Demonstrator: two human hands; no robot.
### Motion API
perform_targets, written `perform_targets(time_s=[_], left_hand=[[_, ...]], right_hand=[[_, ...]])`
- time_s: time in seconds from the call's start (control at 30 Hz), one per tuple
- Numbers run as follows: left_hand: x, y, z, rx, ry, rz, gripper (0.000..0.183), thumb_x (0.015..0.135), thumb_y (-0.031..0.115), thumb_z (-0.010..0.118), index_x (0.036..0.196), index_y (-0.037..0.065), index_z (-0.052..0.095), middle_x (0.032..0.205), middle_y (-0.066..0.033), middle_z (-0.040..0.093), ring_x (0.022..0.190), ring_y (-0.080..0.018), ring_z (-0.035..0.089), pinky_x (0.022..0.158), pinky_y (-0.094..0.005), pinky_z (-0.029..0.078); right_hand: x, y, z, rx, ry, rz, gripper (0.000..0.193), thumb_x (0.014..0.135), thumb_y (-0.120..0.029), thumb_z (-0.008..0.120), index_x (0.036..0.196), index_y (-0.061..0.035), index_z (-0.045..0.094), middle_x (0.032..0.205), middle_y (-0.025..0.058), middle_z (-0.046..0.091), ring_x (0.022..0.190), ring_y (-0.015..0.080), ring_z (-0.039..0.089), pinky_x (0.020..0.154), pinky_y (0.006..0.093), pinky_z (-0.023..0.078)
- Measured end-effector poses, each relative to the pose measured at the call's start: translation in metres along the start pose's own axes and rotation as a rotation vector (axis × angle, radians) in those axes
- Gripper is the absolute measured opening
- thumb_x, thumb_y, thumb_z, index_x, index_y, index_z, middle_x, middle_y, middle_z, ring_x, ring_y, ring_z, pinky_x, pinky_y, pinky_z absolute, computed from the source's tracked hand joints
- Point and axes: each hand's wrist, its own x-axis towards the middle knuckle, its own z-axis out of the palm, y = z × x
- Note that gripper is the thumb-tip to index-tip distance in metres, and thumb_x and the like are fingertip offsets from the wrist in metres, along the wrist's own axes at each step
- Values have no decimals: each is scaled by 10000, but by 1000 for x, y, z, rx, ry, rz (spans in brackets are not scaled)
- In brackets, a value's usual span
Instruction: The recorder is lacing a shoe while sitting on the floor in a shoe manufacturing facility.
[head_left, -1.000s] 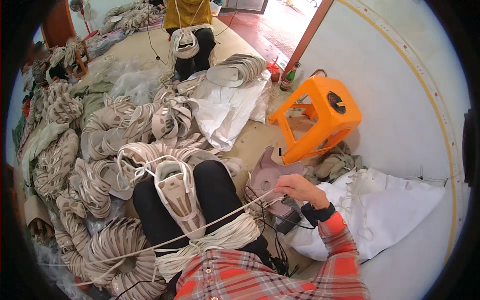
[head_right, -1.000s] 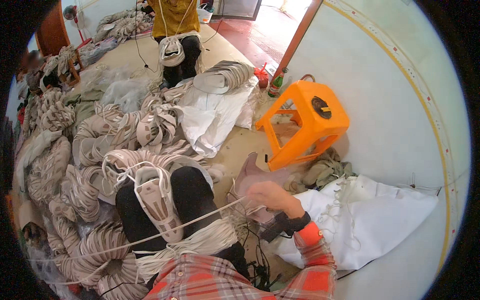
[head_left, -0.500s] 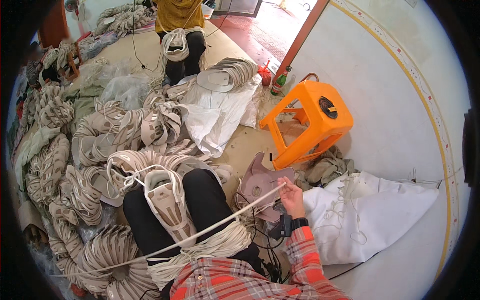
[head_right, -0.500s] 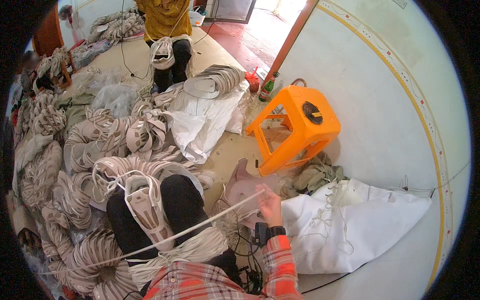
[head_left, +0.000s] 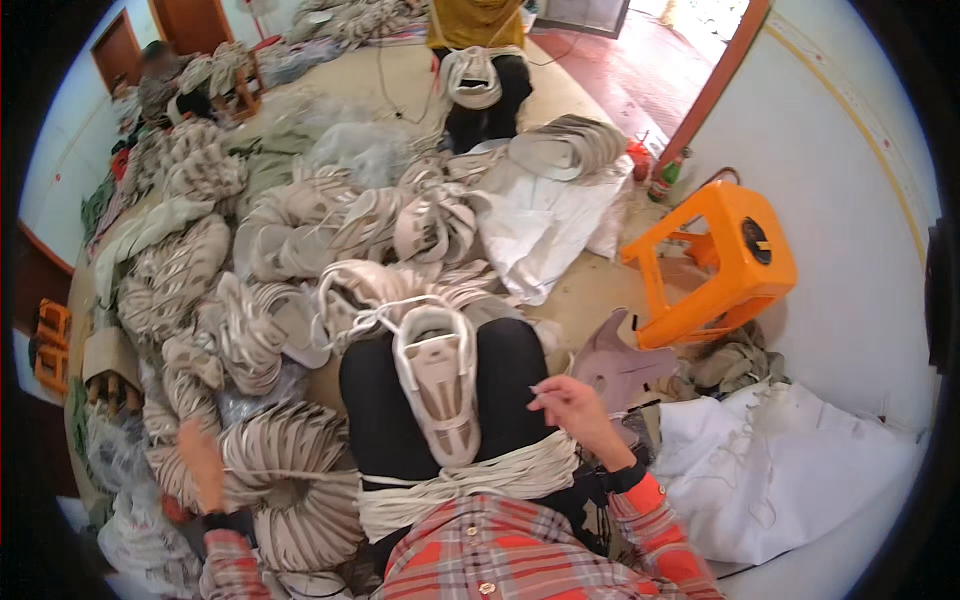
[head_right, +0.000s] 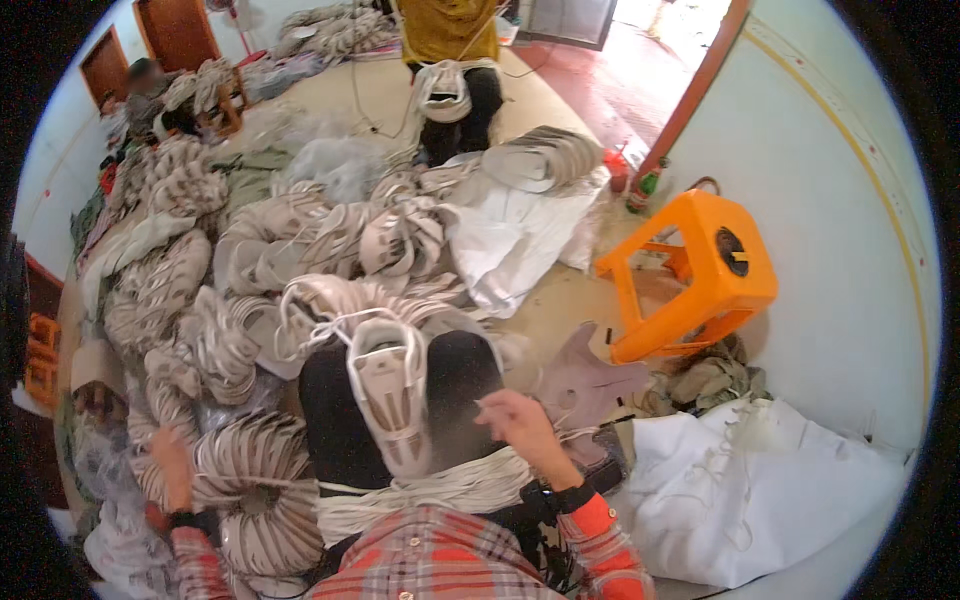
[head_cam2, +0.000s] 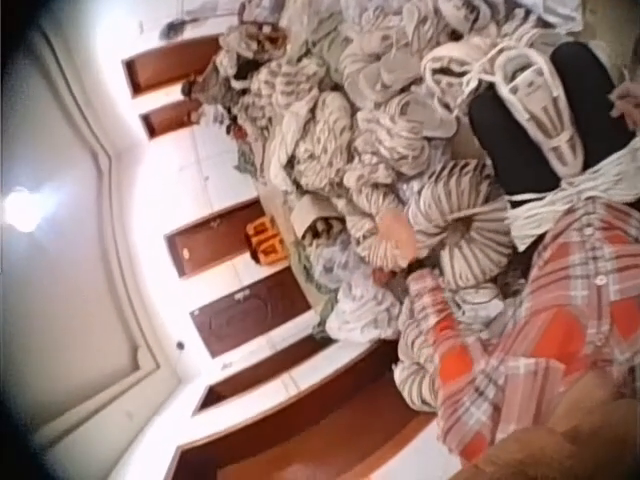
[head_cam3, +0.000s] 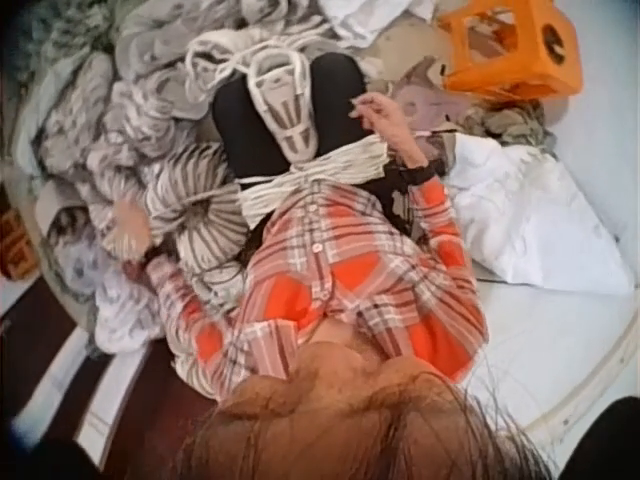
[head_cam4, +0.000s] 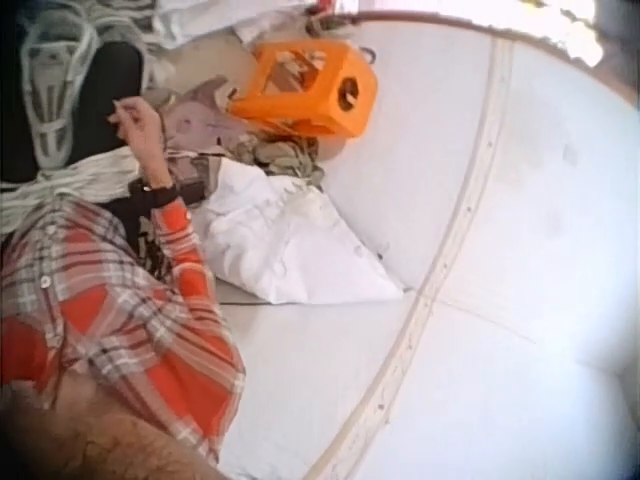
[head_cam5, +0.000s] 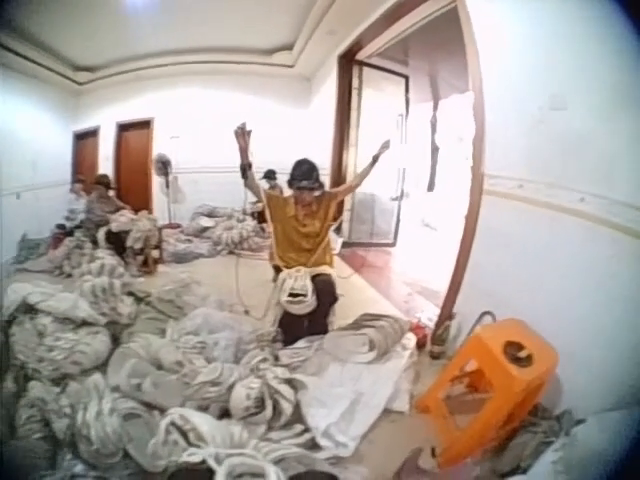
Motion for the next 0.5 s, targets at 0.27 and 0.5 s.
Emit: perform_targets(time_s=[0.27,0.5], left_hand=[[37,338,-89,-1247,-572,-169,150,810,71,591,938,-7,589,801,-153,613,712,-256,622,640,-338,492],[28,359,-76,-1183,-530,-193,142,818,72,587,915,-8,522,784,-156,611,680,-274,619,616,-345,487]], right_hand=[[12,18,95,-798,-176,-570,64,827,-71,550,876,-31,562,767,149,522,688,350,554,596,396,465],[14,14,100,-819,-206,-544,65,789,-33,537,845,-14,511,775,148,479,697,356,543,601,420,460]])
